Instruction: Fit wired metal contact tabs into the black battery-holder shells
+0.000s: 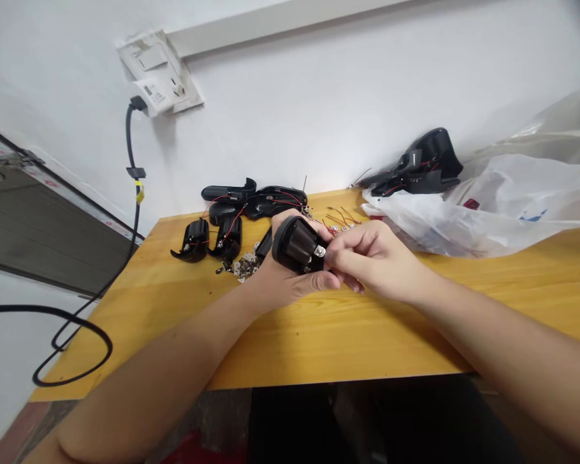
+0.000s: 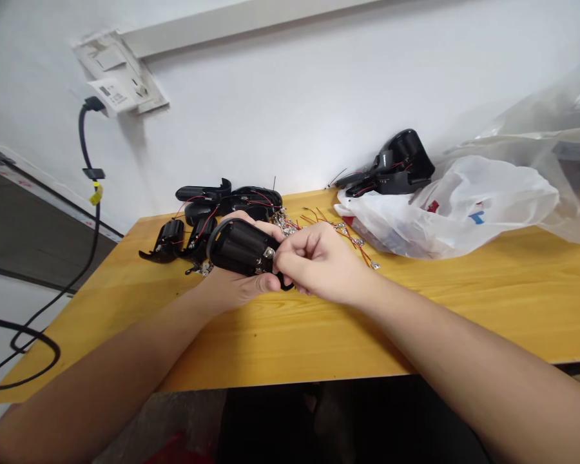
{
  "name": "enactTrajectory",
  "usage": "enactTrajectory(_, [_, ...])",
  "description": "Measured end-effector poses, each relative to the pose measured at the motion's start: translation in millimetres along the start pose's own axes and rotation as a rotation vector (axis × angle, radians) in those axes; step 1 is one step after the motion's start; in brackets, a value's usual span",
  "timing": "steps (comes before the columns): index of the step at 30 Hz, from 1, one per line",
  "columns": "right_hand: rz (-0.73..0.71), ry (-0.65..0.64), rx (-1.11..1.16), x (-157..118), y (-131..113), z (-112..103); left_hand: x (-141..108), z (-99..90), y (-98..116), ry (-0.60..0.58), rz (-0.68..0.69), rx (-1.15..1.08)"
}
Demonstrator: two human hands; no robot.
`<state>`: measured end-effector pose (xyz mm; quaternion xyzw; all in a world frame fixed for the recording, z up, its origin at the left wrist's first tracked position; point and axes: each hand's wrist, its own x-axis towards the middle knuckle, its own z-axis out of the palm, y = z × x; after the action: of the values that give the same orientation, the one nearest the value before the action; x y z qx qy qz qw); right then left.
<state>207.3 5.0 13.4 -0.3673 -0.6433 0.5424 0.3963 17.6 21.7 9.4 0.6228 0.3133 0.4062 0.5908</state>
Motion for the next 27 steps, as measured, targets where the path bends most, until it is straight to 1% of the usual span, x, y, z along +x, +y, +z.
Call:
enactTrajectory(3, [-0.001, -0.002, -0.010, -1, 0, -1, 0, -0.2, 1, -0.010, 0.138, 0.060])
enactTrajectory(7, [-0.012, -0.014, -0.019, -2, 0, 0, 0, 0.1, 0, -0.040, 0.217, 0.044])
enactTrajectory(10, [-0.013, -0.015, -0.037, -2, -1, 0, 0, 0.3, -1, -0.054, 0.251, 0.027])
enactTrajectory(14, [-0.036, -0.062, -0.060, -2, -4, -1, -2, -1.5, 0, -0.185, 0.206, 0.113])
enactTrajectory(16, [-0.019, -0.084, -0.058, -2, -5, -2, -2, -3.5, 1, -0.231, 0.212, 0.183])
enactTrajectory(18, [0.006, -0.105, -0.052, -1, -5, -3, -2, -5.7, 1, -0.229, 0.238, 0.249])
enactTrajectory(20, [0.014, -0.123, -0.038, -1, -4, -3, -2, -7.4, 2, -0.227, 0.224, 0.290])
enactTrajectory(25, [0.030, -0.150, 0.003, 1, 0, -6, -3, -4.7, 6, -0.254, 0.094, 0.240])
enactTrajectory(27, [0.030, -0.178, 0.010, 2, 1, -8, -3, -0.7, 10, -0.197, -0.010, 0.104])
